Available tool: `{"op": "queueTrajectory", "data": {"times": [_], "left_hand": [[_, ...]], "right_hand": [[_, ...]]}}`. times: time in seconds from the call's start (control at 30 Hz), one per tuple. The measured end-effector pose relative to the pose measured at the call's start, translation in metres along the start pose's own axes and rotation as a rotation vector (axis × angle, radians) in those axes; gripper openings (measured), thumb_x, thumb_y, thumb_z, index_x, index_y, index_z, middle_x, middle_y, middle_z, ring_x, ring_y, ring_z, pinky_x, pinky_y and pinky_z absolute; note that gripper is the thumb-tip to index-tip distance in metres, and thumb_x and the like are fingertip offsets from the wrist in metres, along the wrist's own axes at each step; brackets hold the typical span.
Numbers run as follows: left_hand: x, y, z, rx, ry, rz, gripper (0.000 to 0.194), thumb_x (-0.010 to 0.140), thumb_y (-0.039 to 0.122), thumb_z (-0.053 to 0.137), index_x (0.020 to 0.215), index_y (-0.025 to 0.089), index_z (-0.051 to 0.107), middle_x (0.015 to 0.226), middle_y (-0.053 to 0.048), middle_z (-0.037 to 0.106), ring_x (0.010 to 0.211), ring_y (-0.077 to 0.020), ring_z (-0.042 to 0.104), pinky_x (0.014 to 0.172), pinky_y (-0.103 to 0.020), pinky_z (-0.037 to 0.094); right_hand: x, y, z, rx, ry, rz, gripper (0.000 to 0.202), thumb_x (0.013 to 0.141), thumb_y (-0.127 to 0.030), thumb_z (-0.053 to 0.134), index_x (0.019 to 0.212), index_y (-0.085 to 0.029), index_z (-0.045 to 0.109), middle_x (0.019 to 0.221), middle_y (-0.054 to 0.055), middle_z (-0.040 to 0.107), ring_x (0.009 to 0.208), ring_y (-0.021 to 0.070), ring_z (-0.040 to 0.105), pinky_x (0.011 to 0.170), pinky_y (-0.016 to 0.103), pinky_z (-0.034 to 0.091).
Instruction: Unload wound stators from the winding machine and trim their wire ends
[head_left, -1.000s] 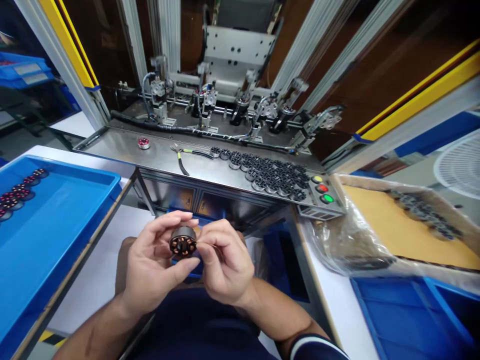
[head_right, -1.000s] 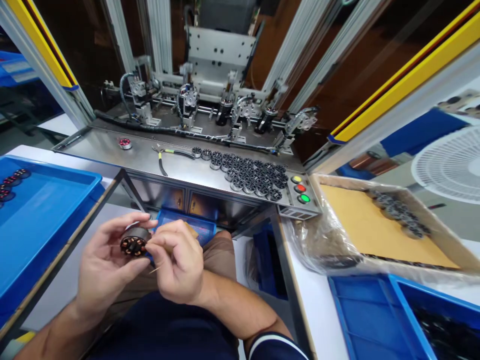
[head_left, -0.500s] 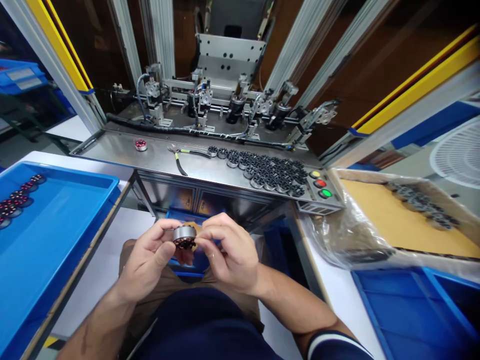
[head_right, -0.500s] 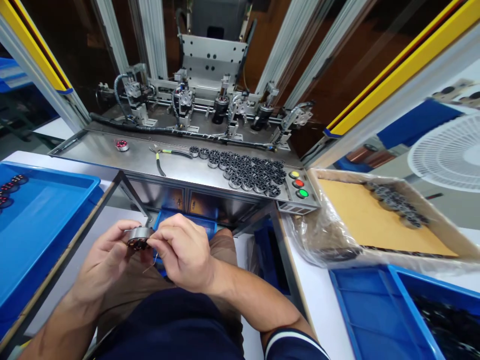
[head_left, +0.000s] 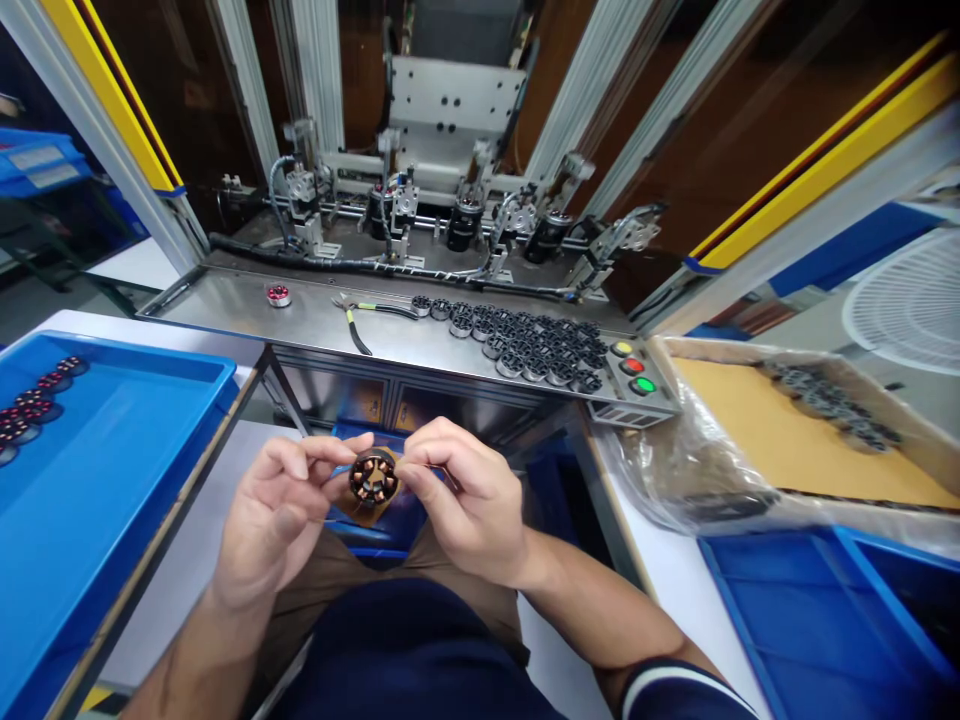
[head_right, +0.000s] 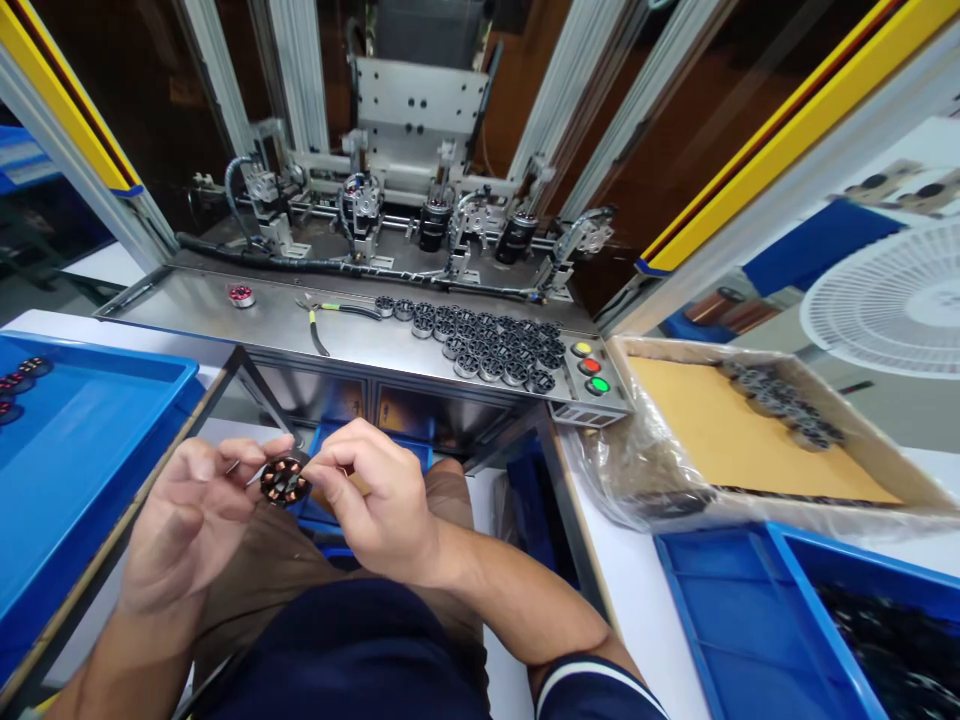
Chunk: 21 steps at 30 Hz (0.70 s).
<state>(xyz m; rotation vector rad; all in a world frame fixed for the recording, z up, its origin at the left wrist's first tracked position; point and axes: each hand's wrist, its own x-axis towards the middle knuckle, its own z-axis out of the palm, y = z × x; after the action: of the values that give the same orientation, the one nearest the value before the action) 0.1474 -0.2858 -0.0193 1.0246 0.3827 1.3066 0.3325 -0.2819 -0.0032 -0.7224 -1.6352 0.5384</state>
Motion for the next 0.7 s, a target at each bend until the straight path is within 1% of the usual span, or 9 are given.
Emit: {"op": "queueTrajectory", "data": {"times": [0.07, 0.1, 0.17, 0.23, 0.3, 0.37, 0.47, 0.6, 0.7], "left_hand": [[0.001, -0.002, 0.001, -0.006, 0.04, -0.028, 0.026, 0.082, 0.036, 0.076, 0.103, 0.026, 0.065, 0.115, -0.001, 0.072, 0.124, -0.0208, 0.061, 0.102, -0.031, 0.051], [0.002, -0.004, 0.001, 0.009, 0.046, -0.07, 0.034, 0.079, 0.04, 0.078, 0.107, 0.025, 0.065, 0.114, -0.002, 0.072, 0.118, -0.0202, 0.064, 0.098, -0.029, 0.053], [0.002, -0.006, 0.002, 0.049, -0.005, -0.208, 0.047, 0.075, 0.051, 0.078, 0.11, 0.021, 0.066, 0.104, -0.005, 0.073, 0.097, -0.017, 0.069, 0.083, -0.024, 0.056], [0.002, -0.008, 0.002, 0.075, -0.093, -0.332, 0.047, 0.078, 0.054, 0.073, 0.108, 0.018, 0.065, 0.088, -0.004, 0.071, 0.076, -0.0124, 0.067, 0.07, -0.02, 0.054], [0.0, -0.009, 0.003, 0.094, -0.132, -0.361, 0.036, 0.085, 0.047, 0.069, 0.107, 0.019, 0.064, 0.079, -0.002, 0.07, 0.07, -0.0121, 0.066, 0.066, -0.021, 0.053], [-0.001, -0.008, 0.005, 0.11, -0.105, -0.323, 0.026, 0.089, 0.037, 0.068, 0.108, 0.021, 0.063, 0.079, -0.002, 0.071, 0.071, -0.0134, 0.068, 0.066, -0.022, 0.055], [-0.003, -0.006, 0.009, 0.134, -0.055, -0.239, 0.02, 0.09, 0.029, 0.067, 0.109, 0.023, 0.063, 0.084, -0.002, 0.073, 0.074, -0.0145, 0.071, 0.067, -0.023, 0.057], [-0.007, -0.009, 0.011, 0.253, -0.046, -0.099, 0.026, 0.088, 0.028, 0.069, 0.114, 0.027, 0.061, 0.094, -0.003, 0.075, 0.08, -0.0162, 0.073, 0.072, -0.025, 0.06], [-0.012, -0.015, 0.008, 0.449, 0.058, 0.104, 0.038, 0.079, 0.027, 0.079, 0.113, 0.027, 0.064, 0.102, -0.002, 0.074, 0.089, -0.0164, 0.073, 0.079, -0.024, 0.059]], "right_hand": [[0.0, 0.001, -0.003, -0.022, -0.024, -0.064, 0.012, 0.093, -0.013, 0.059, 0.082, -0.017, 0.063, 0.071, 0.004, 0.063, 0.068, 0.0142, 0.06, 0.061, 0.027, 0.053], [0.0, 0.001, -0.004, -0.045, -0.037, -0.106, 0.012, 0.094, -0.014, 0.058, 0.084, -0.017, 0.063, 0.072, 0.004, 0.064, 0.068, 0.0144, 0.061, 0.061, 0.027, 0.053], [0.001, 0.001, -0.008, -0.103, -0.065, -0.175, 0.01, 0.095, -0.015, 0.057, 0.087, -0.017, 0.064, 0.075, 0.006, 0.067, 0.07, 0.0143, 0.063, 0.061, 0.025, 0.054], [0.001, 0.001, -0.011, -0.147, -0.102, -0.206, 0.01, 0.095, -0.016, 0.057, 0.089, -0.016, 0.064, 0.078, 0.007, 0.069, 0.07, 0.0136, 0.065, 0.06, 0.023, 0.055], [0.001, 0.001, -0.013, -0.169, -0.122, -0.214, 0.009, 0.095, -0.015, 0.058, 0.088, -0.015, 0.064, 0.078, 0.007, 0.069, 0.069, 0.013, 0.065, 0.059, 0.021, 0.054], [0.0, 0.001, -0.014, -0.171, -0.104, -0.209, 0.009, 0.094, -0.016, 0.058, 0.087, -0.015, 0.065, 0.077, 0.007, 0.068, 0.068, 0.0131, 0.065, 0.059, 0.022, 0.054], [-0.003, 0.0, -0.01, -0.139, -0.047, -0.159, 0.008, 0.093, -0.014, 0.06, 0.087, -0.016, 0.065, 0.075, 0.005, 0.066, 0.069, 0.0138, 0.063, 0.06, 0.024, 0.053], [-0.006, -0.003, -0.004, -0.03, 0.014, -0.045, 0.01, 0.091, -0.01, 0.06, 0.085, -0.017, 0.065, 0.072, 0.004, 0.064, 0.067, 0.0145, 0.059, 0.06, 0.027, 0.051], [-0.008, -0.003, 0.0, 0.086, 0.047, 0.071, 0.013, 0.09, -0.011, 0.061, 0.079, -0.017, 0.065, 0.071, 0.002, 0.063, 0.066, 0.0138, 0.059, 0.061, 0.027, 0.05]]}}
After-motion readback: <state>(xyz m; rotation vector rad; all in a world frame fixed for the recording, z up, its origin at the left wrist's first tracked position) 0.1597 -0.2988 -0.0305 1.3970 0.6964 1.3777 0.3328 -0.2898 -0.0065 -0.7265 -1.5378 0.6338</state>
